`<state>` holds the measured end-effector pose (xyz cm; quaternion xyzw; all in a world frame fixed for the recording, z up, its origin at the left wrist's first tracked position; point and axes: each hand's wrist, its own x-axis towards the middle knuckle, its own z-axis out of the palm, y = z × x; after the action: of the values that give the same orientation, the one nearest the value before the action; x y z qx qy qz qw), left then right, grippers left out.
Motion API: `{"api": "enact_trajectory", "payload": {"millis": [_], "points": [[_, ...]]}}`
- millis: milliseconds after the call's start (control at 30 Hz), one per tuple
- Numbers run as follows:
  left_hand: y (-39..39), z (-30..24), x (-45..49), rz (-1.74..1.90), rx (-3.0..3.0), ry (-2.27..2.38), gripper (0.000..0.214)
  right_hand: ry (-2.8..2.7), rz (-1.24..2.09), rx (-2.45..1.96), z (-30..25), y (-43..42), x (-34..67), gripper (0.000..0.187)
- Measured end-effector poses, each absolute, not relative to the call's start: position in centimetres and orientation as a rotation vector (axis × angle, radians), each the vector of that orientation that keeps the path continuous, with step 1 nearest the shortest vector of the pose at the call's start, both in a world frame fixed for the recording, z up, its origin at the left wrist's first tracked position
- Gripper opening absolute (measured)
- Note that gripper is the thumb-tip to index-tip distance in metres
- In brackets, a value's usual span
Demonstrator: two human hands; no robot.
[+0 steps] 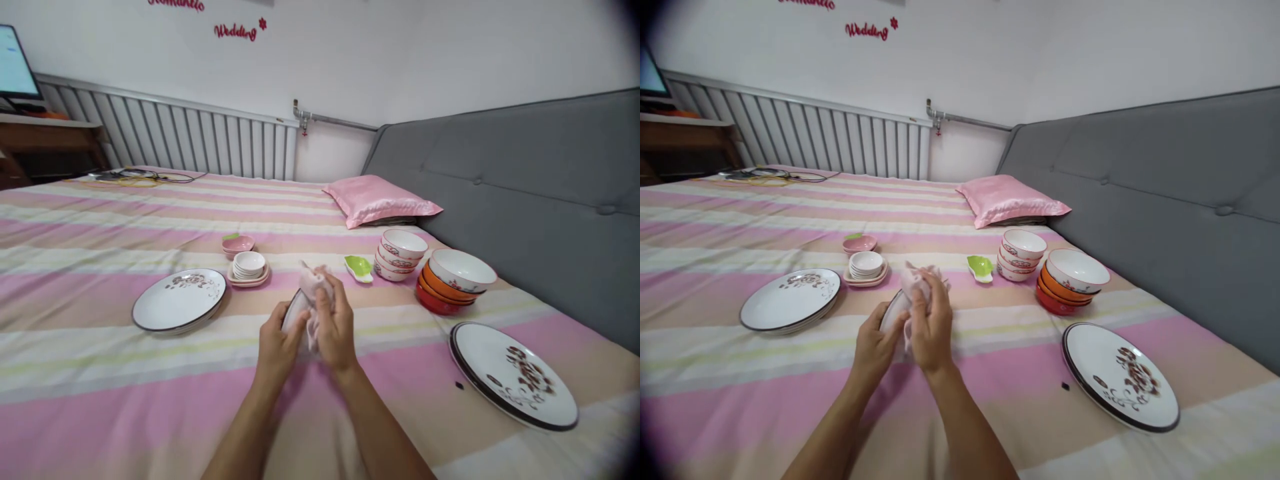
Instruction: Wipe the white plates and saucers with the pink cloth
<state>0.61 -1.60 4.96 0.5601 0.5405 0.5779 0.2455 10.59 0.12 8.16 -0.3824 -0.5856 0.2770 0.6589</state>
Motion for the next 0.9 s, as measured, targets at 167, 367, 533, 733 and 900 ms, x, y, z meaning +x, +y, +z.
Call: {"api": "enact_trajectory", "payload": {"millis": [167,367,533,733,900], "points": [[-1.6,4.5,1.1,1.393,1.673,1.440,0.013,-1.822,0.324,-0.721,8.1,0.3,11.8,0.032],[-1.6,3.9,1.4,1.347,1.614,1.388,0.007,-1.864,0.284,-0.695,8.1,1.0,12.8,0.024],[-1.5,3.6,1.5,1.292,1.622,1.342,0.011,-1.828,0.235,-0.750,7.5,1.7,13.0,0.025],[-1.3,3.7,1.2,1.291,1.595,1.494,0.013,-1.716,0.195,-0.939,6.7,3.4,14.8,0.031],[-0.8,2.6,0.8,1.224,1.525,1.570,0.025,-1.559,0.237,-1.033,5.6,5.0,16.8,0.038]]}}
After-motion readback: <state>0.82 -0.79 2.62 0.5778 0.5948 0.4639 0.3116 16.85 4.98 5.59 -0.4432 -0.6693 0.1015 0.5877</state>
